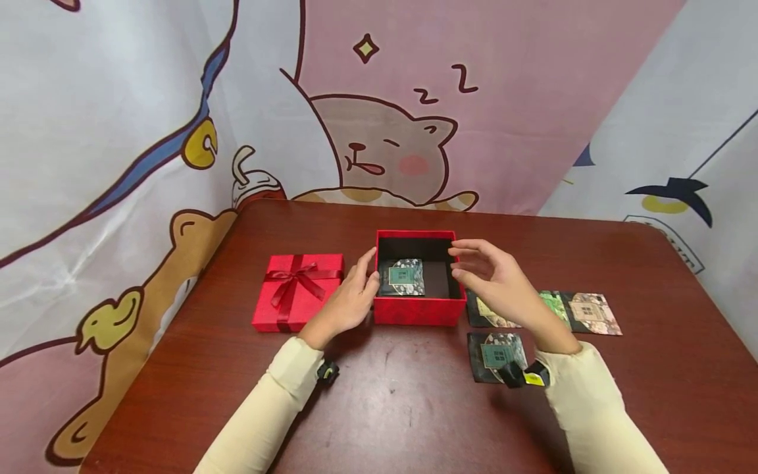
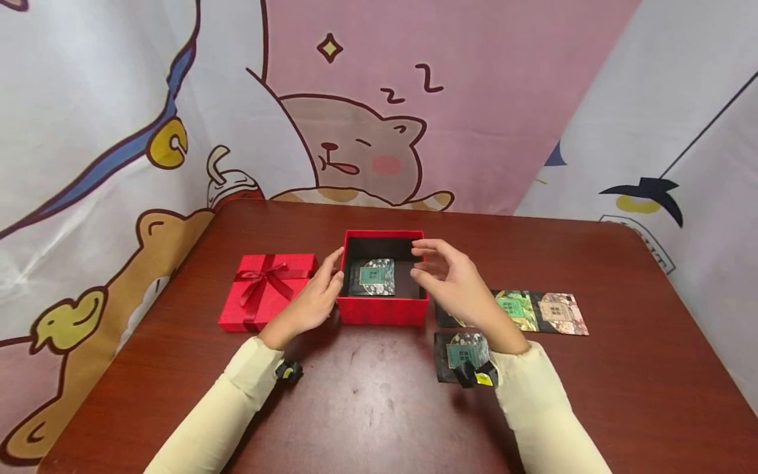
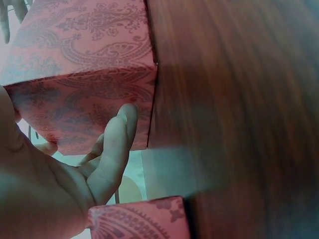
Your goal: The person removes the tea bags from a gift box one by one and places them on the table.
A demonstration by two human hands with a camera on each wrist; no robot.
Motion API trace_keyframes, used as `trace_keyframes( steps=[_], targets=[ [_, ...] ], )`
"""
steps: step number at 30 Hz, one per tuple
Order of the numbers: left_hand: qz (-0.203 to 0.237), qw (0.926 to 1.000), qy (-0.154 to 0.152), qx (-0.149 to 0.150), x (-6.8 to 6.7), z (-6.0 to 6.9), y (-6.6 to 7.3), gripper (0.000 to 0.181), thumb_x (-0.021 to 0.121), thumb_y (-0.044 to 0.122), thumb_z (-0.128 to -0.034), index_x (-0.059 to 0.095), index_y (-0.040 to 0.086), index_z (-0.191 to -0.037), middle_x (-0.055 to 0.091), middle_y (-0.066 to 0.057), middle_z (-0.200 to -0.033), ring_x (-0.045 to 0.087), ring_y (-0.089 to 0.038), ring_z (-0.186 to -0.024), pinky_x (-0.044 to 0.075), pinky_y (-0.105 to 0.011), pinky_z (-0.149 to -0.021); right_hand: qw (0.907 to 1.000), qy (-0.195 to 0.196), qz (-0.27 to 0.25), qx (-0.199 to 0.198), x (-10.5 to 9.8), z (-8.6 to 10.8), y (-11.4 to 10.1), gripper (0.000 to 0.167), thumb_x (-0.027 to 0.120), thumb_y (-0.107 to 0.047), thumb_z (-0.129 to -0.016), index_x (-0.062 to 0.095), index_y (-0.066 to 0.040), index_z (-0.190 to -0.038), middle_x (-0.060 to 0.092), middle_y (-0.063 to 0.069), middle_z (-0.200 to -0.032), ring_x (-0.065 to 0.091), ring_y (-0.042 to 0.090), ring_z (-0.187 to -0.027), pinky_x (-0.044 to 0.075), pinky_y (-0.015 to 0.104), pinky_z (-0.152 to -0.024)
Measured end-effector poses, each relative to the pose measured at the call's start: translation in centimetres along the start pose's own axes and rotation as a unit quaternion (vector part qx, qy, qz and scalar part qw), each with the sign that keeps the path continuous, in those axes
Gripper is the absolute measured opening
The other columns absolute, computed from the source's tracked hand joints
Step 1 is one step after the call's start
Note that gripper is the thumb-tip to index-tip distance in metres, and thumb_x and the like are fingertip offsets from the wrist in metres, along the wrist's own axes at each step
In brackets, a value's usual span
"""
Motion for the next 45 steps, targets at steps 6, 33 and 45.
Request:
trace_keyframes(
  steps=[6,33,45],
  targets=[
    [-0.002,1.0000,0.002,-0.001,0.0,0.0,0.1,0.057,0.041,0.026,-0.1038,0.023,0.020,-0.157,0.044,-0.019,-0.145,0.045,-0.030,-0.134,0.038,-0.053,-0.106,0.9999,-0.005,-0.004,0.011,0.6,-0.9,0.3,0.042,0.063,-0.003,-0.094,0.052,-0.003,-0.135,0.059,0.017,-0.129,0.062,0.038,-0.114,0.052,0.021,-0.082],
    [-0.013,0.9999,0.010,0.000,0.0,0.0,0.2,0.057,0.040,0.031,-0.1039,0.024,0.020,-0.157,0.047,-0.020,-0.139,0.053,-0.034,-0.125,0.042,-0.054,-0.102,0.9964,-0.031,0.055,0.056,4.9,-5.5,1.4,0.050,0.064,-0.012,-0.093,0.046,-0.001,-0.139,0.056,0.025,-0.133,0.066,0.038,-0.107,0.054,0.048,-0.087],
    [-0.005,0.9998,-0.002,-0.017,0.1,0.0,0.2,0.059,0.040,0.035,-0.1034,0.022,0.023,-0.158,0.043,-0.019,-0.144,0.050,-0.036,-0.128,0.040,-0.054,-0.104,0.9946,-0.040,0.056,0.078,5.7,-6.3,2.1,0.056,0.064,-0.012,-0.094,0.040,0.000,-0.142,0.052,0.028,-0.136,0.065,0.039,-0.108,0.057,0.042,-0.080]
  ],
)
Point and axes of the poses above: each hand's wrist, its own z-axis away from the middle knuckle, its own x-axis out of the palm, y = z × x, the point moved 3 cm from there along -z, towards the middle knuckle
